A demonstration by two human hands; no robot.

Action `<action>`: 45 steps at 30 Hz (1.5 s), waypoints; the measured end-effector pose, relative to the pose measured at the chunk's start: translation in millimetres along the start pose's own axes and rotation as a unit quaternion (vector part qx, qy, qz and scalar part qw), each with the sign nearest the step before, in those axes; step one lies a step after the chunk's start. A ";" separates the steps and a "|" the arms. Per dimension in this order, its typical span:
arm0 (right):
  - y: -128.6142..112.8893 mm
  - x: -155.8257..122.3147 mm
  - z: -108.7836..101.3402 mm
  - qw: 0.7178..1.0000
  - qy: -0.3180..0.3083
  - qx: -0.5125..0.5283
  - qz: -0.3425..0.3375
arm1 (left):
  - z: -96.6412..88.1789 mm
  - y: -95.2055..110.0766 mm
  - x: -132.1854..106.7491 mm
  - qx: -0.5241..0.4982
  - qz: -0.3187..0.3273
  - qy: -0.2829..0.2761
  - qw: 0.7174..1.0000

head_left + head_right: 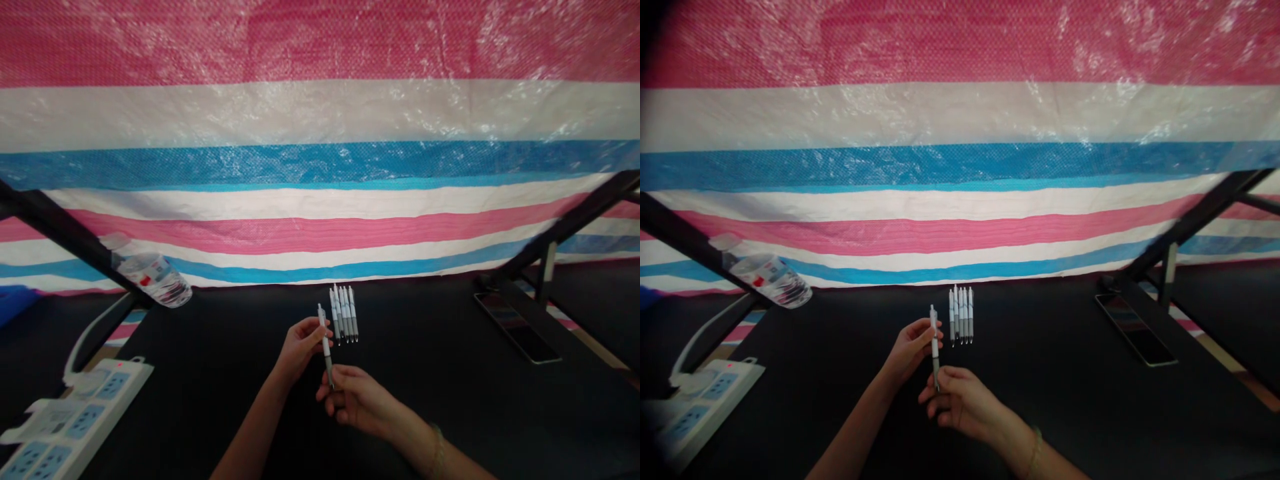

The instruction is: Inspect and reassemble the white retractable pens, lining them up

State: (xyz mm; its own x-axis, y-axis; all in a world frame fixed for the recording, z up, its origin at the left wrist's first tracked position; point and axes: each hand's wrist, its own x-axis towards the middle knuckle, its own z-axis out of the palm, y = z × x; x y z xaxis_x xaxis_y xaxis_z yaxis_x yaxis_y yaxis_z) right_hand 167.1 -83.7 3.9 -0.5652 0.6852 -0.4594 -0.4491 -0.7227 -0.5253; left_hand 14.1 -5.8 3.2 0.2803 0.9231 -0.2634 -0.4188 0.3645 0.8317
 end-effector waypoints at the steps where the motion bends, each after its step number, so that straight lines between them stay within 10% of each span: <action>1: -0.8 -0.5 -0.4 1.000 -0.006 0.000 0.001 | 0.0 0.5 -0.1 -0.001 0.001 0.001 1.000; 45: 9.5 1.3 -9.2 0.991 -0.040 -0.112 0.067 | -20.0 15.3 5.7 -0.077 0.067 0.094 0.990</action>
State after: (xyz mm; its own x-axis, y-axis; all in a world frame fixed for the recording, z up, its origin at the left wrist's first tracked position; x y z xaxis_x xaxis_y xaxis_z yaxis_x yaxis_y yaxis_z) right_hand 168.5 -88.9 -8.2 -0.6666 0.5686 -0.4820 -0.2060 -0.7620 -0.6140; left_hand -8.0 7.5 4.7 0.0527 0.9658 -0.2540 -0.5723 0.2377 0.7849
